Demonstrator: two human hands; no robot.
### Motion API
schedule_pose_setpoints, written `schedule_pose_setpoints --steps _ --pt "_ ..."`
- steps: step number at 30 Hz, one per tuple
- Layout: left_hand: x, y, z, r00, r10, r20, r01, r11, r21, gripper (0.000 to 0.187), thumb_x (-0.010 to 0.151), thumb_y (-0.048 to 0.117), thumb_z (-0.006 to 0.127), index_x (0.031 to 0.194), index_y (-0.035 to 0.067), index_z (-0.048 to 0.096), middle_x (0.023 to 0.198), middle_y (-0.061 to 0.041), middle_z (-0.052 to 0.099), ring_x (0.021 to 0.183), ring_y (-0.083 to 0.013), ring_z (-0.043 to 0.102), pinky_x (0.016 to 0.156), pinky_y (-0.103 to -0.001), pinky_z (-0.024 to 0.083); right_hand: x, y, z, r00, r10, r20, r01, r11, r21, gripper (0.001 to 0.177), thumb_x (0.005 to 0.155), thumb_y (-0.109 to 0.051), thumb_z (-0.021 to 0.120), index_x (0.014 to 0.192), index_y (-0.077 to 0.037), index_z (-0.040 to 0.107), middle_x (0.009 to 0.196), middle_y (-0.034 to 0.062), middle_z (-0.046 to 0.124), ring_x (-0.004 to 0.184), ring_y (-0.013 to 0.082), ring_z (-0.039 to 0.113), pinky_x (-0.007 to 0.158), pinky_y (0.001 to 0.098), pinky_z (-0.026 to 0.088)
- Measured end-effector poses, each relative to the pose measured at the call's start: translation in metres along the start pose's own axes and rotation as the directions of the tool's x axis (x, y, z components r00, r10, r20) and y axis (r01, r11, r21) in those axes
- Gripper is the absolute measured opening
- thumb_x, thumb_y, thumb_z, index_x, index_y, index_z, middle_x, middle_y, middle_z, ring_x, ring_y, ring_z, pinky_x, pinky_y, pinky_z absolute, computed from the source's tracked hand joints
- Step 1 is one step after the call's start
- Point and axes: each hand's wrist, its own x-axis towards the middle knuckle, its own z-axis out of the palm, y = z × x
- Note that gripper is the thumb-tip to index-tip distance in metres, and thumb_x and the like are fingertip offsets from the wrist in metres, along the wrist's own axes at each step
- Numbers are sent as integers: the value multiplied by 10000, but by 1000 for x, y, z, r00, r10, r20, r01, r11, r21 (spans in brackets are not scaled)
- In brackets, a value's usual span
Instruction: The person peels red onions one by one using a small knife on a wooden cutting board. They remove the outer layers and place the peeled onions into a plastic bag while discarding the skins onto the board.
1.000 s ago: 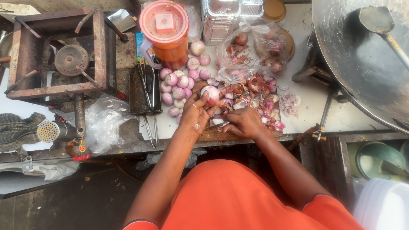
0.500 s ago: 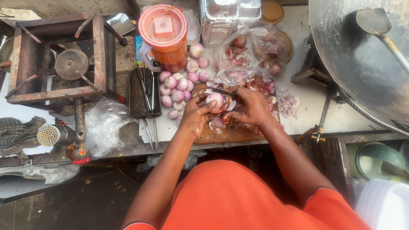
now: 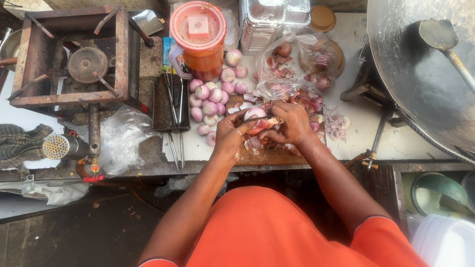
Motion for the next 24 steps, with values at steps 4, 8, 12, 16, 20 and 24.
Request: schedule_pose_setpoints --steps 4,8,12,16,20,24 --pt "-7 7 11 997 73 3 -73 997 -11 350 888 55 769 1215 -51 701 1022 -99 764 827 -132 735 727 -275 623 -7 4 2 1000 -3 -27 3 1000 2 639 714 -605 849 784 -61 521 712 107 528 627 356 568 547 445 410" --pt "-13 11 20 994 -49 -99 44 997 -55 366 866 113 785 1199 -21 708 970 -84 750 761 -147 723 638 -252 611 -12 8 6 1000 6 -2 -6 998 63 558 739 -524 856 761 -71 531 671 101 510 590 351 555 534 446 398" --pt "-14 7 21 983 -122 -135 103 985 -138 378 842 133 806 1170 -22 697 973 -113 752 761 -191 749 655 -316 619 -20 8 16 999 -19 -26 22 993 115 478 822 -432 847 737 -80 535 653 87 529 584 332 558 552 444 415" --pt "-3 -6 14 973 -174 -154 132 960 -247 353 859 134 786 1163 -8 677 997 -120 744 793 -209 749 725 -378 650 -26 11 25 998 -25 -52 28 998 53 392 822 -365 828 753 -88 558 671 88 561 609 323 585 564 437 439" --pt "8 -22 7 974 -170 -146 104 920 -379 334 928 143 769 1185 -35 652 957 -141 681 780 -263 703 720 -416 631 -35 16 30 998 -57 -31 56 998 -29 427 794 -354 856 698 -111 519 681 70 604 585 276 600 541 418 462" --pt "23 -26 -5 960 -188 -207 68 876 -478 335 914 142 716 1184 -29 614 1014 -143 697 859 -252 734 748 -422 648 -44 19 31 994 -68 88 77 991 -107 366 691 -315 839 684 -117 531 679 45 625 608 259 633 537 414 489"
